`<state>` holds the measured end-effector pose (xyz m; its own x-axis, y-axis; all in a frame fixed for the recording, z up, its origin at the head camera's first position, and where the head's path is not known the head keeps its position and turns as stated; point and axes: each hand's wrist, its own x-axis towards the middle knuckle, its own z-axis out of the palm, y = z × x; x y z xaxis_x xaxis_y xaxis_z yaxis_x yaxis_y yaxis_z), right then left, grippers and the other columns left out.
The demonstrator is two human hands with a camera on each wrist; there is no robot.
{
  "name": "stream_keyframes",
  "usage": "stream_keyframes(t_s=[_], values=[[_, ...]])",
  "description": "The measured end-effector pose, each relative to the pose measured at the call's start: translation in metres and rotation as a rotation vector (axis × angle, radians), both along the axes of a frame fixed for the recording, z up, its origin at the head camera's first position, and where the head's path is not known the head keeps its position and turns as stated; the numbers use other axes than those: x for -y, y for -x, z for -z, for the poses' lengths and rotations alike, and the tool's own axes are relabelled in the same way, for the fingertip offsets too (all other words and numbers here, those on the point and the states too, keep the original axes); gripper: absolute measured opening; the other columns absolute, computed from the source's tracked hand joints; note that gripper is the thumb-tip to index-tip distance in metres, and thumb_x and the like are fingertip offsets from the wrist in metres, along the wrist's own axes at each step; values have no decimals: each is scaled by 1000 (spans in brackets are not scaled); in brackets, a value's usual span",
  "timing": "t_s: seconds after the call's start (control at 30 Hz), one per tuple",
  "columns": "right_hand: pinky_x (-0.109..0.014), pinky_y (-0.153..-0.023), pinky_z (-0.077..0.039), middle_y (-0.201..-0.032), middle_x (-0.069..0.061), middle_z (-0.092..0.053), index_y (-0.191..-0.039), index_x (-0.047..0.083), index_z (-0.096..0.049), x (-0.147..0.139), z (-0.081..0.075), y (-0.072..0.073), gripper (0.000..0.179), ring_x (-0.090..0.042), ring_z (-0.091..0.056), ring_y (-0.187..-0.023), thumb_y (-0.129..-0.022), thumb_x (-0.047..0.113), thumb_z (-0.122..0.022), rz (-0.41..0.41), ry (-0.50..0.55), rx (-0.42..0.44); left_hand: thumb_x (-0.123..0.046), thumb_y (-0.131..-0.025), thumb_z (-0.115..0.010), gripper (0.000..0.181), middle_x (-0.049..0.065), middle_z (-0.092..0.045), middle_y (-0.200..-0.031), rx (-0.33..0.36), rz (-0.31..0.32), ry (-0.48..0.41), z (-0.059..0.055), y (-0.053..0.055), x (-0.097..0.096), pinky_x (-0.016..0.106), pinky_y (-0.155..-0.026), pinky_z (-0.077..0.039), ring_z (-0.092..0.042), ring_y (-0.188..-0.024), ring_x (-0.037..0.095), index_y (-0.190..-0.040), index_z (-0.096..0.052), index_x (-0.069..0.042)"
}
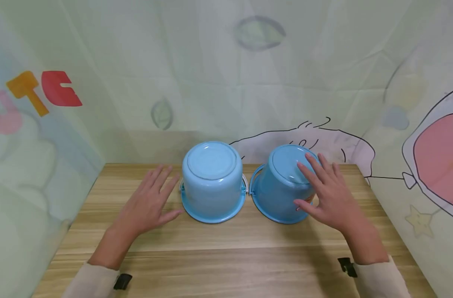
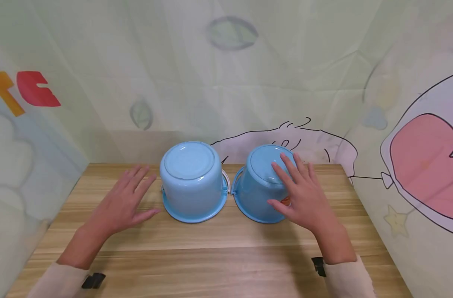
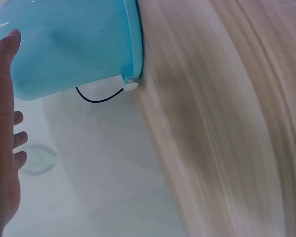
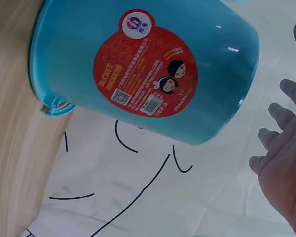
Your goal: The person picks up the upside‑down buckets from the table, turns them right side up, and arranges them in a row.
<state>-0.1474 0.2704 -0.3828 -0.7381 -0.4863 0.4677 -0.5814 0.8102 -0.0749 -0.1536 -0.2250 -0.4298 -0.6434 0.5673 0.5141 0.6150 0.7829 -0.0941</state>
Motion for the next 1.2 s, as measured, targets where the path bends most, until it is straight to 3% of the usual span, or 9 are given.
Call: stream_keyframes(t_s=[0.23,0.63,1.07,1.2], values=[[-72,-120,-22,-168,-12,-33,-158,18,-43,15,-5,-1,85,-44,-25,-156,-98,77,-34,-82,-13,-70,-72,-101,-35,87,30,-54,-144,-31,79,-4,7,1,3,68,-110,-42,-47,-137,52,-140,-55,2],[-67,-119,-32,-162,-11,-44,-150,15,-55,40,0,-2,71,-36,-35,-153,-102,66,-43,-247,-22,-138,-68,-102,-40,81,27,-63,-136,-50,189,17,17,2,5,66,-106,-47,-56,-131,49,-135,-62,3],[-63,-113,-42,-155,-13,-51,-146,14,-59,69,18,-1,60,-37,-45,-146,-102,55,-54,-412,-9,-147,-65,-103,-40,75,25,-68,-128,-92,257,12,26,5,0,64,-101,-51,-62,-123,45,-122,-69,2],[-62,-114,-42,-154,-12,-53,-145,14,-60,79,29,2,62,-36,-46,-145,-95,48,-71,-447,-37,-127,-65,-104,-39,75,23,-70,-126,-92,270,27,29,7,-2,62,-101,-52,-65,-119,43,-122,-70,1]])
